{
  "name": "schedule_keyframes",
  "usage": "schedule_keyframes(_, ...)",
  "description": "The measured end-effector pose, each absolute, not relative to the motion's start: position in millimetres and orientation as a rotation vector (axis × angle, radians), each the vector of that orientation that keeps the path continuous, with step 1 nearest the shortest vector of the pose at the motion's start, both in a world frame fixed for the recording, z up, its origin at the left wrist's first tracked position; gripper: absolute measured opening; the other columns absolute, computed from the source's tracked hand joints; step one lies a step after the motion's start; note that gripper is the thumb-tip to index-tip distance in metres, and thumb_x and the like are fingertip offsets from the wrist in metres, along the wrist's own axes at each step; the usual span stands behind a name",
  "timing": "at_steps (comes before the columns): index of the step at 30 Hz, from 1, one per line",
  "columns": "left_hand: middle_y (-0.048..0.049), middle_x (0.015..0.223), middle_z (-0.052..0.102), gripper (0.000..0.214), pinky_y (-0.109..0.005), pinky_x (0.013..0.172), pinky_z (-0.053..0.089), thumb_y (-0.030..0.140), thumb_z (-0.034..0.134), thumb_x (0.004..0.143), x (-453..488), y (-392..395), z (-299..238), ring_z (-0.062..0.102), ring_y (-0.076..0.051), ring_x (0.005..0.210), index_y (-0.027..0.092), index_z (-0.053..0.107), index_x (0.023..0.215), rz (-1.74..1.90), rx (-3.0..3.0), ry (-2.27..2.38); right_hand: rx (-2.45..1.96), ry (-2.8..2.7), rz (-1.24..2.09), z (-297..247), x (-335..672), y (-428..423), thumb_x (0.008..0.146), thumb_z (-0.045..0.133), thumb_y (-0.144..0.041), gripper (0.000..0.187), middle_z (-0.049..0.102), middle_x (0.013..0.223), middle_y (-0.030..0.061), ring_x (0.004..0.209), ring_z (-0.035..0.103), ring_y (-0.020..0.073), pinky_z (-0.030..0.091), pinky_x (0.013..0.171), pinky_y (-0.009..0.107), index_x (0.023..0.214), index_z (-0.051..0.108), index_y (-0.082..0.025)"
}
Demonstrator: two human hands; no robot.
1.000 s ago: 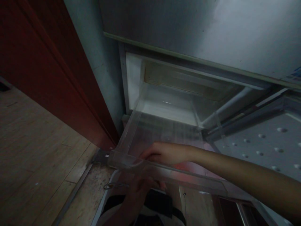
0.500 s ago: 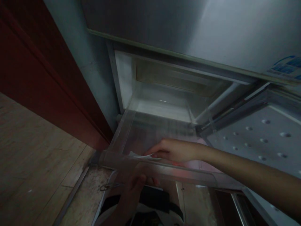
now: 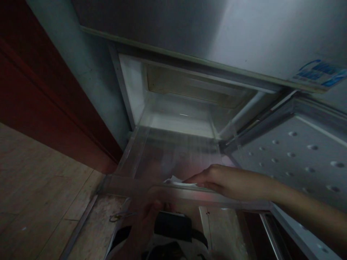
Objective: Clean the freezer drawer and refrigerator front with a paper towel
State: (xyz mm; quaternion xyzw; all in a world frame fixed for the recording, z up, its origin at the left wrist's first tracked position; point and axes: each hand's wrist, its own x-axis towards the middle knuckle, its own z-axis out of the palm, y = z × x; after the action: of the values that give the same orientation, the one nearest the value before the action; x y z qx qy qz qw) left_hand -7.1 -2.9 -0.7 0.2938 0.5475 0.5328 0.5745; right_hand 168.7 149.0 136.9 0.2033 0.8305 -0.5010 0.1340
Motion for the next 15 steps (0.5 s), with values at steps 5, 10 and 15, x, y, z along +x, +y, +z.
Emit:
schedule_keyframes(5,-0.0039,0.067,0.071,0.05,-0.029,0.067,0.051,0.066,0.058,0.079,-6.2,-3.4,-2.5,0.063,-0.019,0.066,0.018,0.069,0.067,1.266,0.686,1.257,0.561,2.48,-1.44,119.2,138.5,146.4,0.097,0.045,-0.016,0.033,0.073,0.111,0.0058,0.099,0.067,0.0148,0.048,0.087,0.025,0.12,0.068,-0.02)
schedule_keyframes(10,-0.0048,0.072,0.071,0.05,-0.033,0.081,0.05,0.067,0.059,0.078,-6.7,-6.9,-8.3,0.063,-0.022,0.076,0.019,0.071,0.071,1.304,0.736,1.396,0.541,2.495,-1.545,116.4,131.5,145.6,0.098,0.044,-0.017,0.034,0.072,0.116,0.0063,0.102,0.068,0.0142,0.049,0.087,0.023,0.124,0.065,-0.019)
schedule_keyframes(15,-0.0057,0.069,0.069,0.052,-0.032,0.074,0.051,0.069,0.059,0.076,-8.4,-9.4,-16.3,0.062,-0.023,0.074,0.019,0.071,0.069,1.252,0.678,1.439,0.643,2.403,-1.676,129.0,168.0,145.2,0.099,0.044,-0.025,0.034,0.068,0.125,0.0047,0.114,0.063,0.0136,0.047,0.098,0.025,0.127,0.063,-0.019)
